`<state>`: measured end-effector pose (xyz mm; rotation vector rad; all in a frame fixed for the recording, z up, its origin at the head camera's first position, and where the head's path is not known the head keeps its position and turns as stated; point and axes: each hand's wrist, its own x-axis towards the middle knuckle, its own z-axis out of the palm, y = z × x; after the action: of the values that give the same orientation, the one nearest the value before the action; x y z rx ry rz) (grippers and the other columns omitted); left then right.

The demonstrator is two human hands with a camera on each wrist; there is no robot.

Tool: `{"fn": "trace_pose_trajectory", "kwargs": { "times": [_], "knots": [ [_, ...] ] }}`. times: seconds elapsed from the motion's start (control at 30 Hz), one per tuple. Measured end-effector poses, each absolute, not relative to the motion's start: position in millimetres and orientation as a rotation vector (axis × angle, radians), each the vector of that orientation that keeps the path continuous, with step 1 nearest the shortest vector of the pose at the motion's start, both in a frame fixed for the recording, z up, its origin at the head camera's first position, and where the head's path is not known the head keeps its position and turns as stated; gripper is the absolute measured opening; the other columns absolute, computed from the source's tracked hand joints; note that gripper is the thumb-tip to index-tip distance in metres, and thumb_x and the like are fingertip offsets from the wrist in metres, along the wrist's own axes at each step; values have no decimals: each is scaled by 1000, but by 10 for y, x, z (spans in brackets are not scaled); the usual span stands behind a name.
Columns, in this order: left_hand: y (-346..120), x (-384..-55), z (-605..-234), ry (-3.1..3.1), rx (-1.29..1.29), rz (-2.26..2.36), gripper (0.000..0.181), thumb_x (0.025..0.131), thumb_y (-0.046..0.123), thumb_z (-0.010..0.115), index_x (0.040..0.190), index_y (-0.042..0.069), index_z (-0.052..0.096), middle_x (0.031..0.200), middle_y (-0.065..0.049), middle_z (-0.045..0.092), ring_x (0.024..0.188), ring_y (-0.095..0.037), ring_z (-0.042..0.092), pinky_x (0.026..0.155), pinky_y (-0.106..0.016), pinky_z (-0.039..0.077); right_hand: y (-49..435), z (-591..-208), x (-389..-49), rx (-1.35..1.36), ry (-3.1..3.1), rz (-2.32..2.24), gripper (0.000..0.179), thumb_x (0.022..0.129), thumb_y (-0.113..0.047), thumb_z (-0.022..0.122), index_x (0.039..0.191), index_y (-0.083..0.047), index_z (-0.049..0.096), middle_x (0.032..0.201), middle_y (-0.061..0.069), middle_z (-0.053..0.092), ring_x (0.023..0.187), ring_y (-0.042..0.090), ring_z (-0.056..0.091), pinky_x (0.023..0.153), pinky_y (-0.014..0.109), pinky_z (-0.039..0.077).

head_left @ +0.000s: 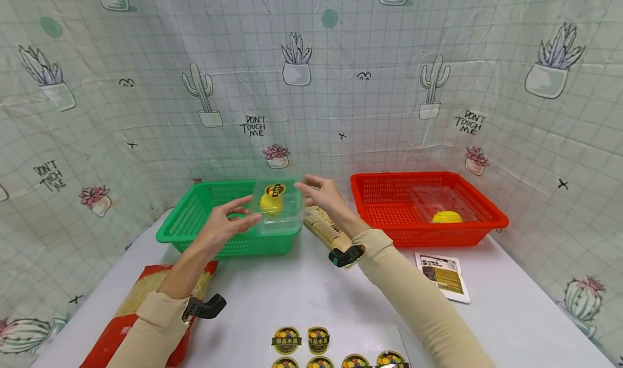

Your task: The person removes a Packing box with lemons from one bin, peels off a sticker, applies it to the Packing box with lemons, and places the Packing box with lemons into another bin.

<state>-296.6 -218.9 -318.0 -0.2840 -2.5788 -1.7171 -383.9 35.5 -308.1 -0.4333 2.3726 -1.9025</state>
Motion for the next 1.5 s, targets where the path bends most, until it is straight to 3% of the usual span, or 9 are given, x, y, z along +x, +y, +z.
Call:
{"fn": "trace_pose_trajectory", "kwargs": {
  "times": [0.2, 0.43, 0.57, 0.77, 1.0, 1.27, 1.5],
  "knots": [
    [-2284, -3017, -3164, -2594, -296, -1671, 72, 91, 33, 70, 152, 15, 37, 149, -20, 42, 101, -27, 63, 94, -43, 52, 217, -3108, -3923, -451, 2412, -1767, 76, 91, -44, 67, 153, -14, 35, 155, 7, 41, 123, 29, 59, 102, 43, 50],
    [-2392, -3139, -3122, -2665, -257, -1541, 76, 89, 37, 72, 152, 15, 37, 152, -16, 43, 95, -18, 63, 83, -32, 55, 78, -3097, -4053, -454, 2441, -1708, 74, 92, -40, 67, 153, -13, 35, 149, 12, 46, 121, 30, 59, 93, 37, 55],
    [-2426, -3194, -3152, -2719, -227, -1498, 78, 88, 38, 73, 152, 13, 36, 152, -17, 44, 101, -25, 64, 84, -34, 55, 35, -3108, -4106, -439, 2477, -1616, 72, 92, -38, 67, 152, -11, 36, 145, 14, 50, 120, 29, 59, 93, 37, 55],
    [-2445, -3251, -3204, -2761, -256, -1419, 77, 89, 37, 72, 151, 9, 37, 148, -23, 46, 101, -32, 65, 88, -41, 55, 18, -3148, -4160, -419, 2531, -1486, 72, 91, -37, 69, 148, -5, 41, 148, 17, 48, 109, 26, 64, 90, 36, 56],
    [-2482, -3345, -3225, -2866, -312, -1348, 73, 92, 33, 69, 150, 2, 37, 142, -29, 49, 99, -32, 69, 86, -39, 57, -20, -3193, -4174, -418, 2633, -1363, 71, 88, -40, 72, 146, -8, 47, 141, 19, 54, 90, 26, 70, 96, 44, 53],
    [-2552, -3459, -3255, -2996, -313, -1337, 73, 93, 28, 69, 151, 0, 34, 144, -30, 47, 103, -30, 69, 89, -38, 57, -87, -3214, -4174, -558, 2805, -1087, 78, 86, -48, 72, 147, -8, 45, 135, 19, 59, 120, 31, 60, 95, 43, 54],
    [-2583, -3514, -3240, -3066, -352, -1235, 72, 92, 23, 69, 148, -6, 35, 139, -34, 50, 103, -33, 67, 84, -37, 58, -132, -3272, -4172, -656, 2853, -964, 89, 83, -54, 72, 149, -5, 40, 143, 19, 53, 129, 31, 54, 103, 44, 49]
  ]
}}
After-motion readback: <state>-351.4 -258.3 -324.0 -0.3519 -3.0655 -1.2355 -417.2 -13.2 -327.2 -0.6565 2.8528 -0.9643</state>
